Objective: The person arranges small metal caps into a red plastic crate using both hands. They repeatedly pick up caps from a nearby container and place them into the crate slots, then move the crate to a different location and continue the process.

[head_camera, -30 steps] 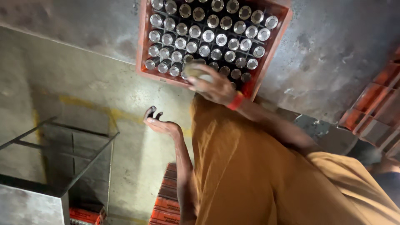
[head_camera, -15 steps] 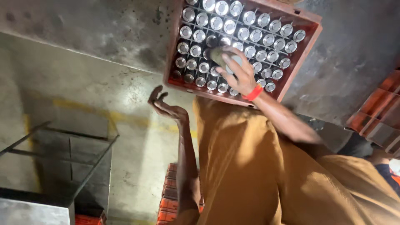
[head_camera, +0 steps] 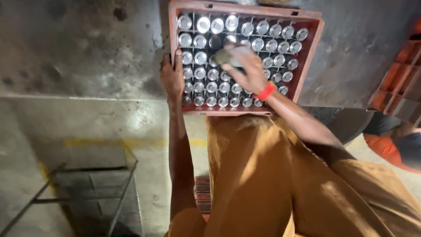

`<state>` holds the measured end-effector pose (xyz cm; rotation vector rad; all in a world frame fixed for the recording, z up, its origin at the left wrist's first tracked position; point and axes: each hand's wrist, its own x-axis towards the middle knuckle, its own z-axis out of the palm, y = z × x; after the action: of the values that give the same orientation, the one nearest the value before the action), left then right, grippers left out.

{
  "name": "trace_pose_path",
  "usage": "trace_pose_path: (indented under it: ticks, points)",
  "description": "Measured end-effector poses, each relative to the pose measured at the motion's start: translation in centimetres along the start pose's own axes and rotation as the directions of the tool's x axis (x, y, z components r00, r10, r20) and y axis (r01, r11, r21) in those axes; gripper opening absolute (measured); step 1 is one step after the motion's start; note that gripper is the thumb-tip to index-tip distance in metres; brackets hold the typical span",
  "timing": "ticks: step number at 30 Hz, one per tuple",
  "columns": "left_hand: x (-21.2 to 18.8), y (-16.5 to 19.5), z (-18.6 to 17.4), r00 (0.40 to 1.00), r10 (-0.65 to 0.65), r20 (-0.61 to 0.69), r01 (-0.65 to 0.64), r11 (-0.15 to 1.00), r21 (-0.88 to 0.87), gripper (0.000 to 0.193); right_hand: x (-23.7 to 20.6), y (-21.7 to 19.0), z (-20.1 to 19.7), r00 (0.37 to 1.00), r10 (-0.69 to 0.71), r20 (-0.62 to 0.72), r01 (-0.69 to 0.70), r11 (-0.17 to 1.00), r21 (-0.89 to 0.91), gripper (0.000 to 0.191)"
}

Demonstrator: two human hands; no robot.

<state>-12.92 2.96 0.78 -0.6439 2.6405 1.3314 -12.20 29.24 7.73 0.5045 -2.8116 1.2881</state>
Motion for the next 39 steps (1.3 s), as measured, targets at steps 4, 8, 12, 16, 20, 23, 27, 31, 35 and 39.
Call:
trace_pose_path:
  ticks: [4, 8, 12, 16, 20, 23, 27, 31, 35, 39]
  points:
    - [1.1, 0.9, -0.8, 0.998, 0.048, 0.03, -0.043, 0.99, -0.137, 0.047, 1.5, 0.5, -7.1, 0.87, 0.052, -0.49, -0.107, 0.991, -0.084, 0.074]
    - [1.5, 2.4, -1.4, 0.999, -0.045, 0.017, 0.046, 0.997, -0.059, 0.046, 8.9, 5.1, -13.0, 0.721, 0.169, -0.672, -0.141, 0.985, 0.096, 0.065]
    - [2.0, 1.6, -1.3, 0.996, -0.068, -0.051, 0.072, 0.996, 0.062, 0.047, 15.7, 10.2, -15.7, 0.984, 0.026, -0.177, -0.061, 0.979, -0.195, 0.034]
    - [1.8, -1.0, -0.4, 0.997, -0.054, -0.06, 0.054, 0.999, 0.002, 0.052, 16.3, 10.4, -12.8, 0.961, 0.275, 0.02, -0.255, 0.913, -0.319, 0.044]
    - [1.6, -2.4, -0.3, 0.992, -0.128, 0.011, 0.128, 0.991, 0.037, 0.065, 7.0, 8.4, -9.7, 0.916, 0.085, -0.393, -0.139, 0.984, -0.111, 0.037]
    - [1.6, -2.3, -0.7, 0.973, -0.219, 0.079, 0.209, 0.971, 0.112, 0.075, -3.1, 7.0, -9.7, 0.737, 0.298, -0.607, -0.334, 0.941, 0.057, 0.043]
    - [2.1, -2.4, -2.5, 0.89, -0.026, 0.456, 0.171, 0.945, -0.28, 0.079, -12.5, 7.7, -11.3, 0.581, 0.597, -0.553, -0.542, 0.791, 0.283, 0.078]
    - [2.3, -2.1, -3.4, 0.881, 0.011, 0.473, 0.149, 0.942, -0.3, 0.084, -14.9, 9.6, -11.8, 0.568, 0.808, -0.159, -0.671, 0.566, 0.48, 0.09]
    - [0.8, 0.3, -1.6, 0.923, -0.048, 0.382, 0.104, 0.986, -0.129, 0.082, -14.1, 12.3, -11.0, 0.536, 0.841, 0.068, -0.801, 0.482, 0.354, 0.08]
    - [-2.5, 4.2, 1.4, 0.915, -0.355, 0.194, 0.379, 0.92, -0.102, 0.076, -15.5, 15.3, -11.2, 0.629, 0.771, 0.098, -0.752, 0.573, 0.326, 0.066]
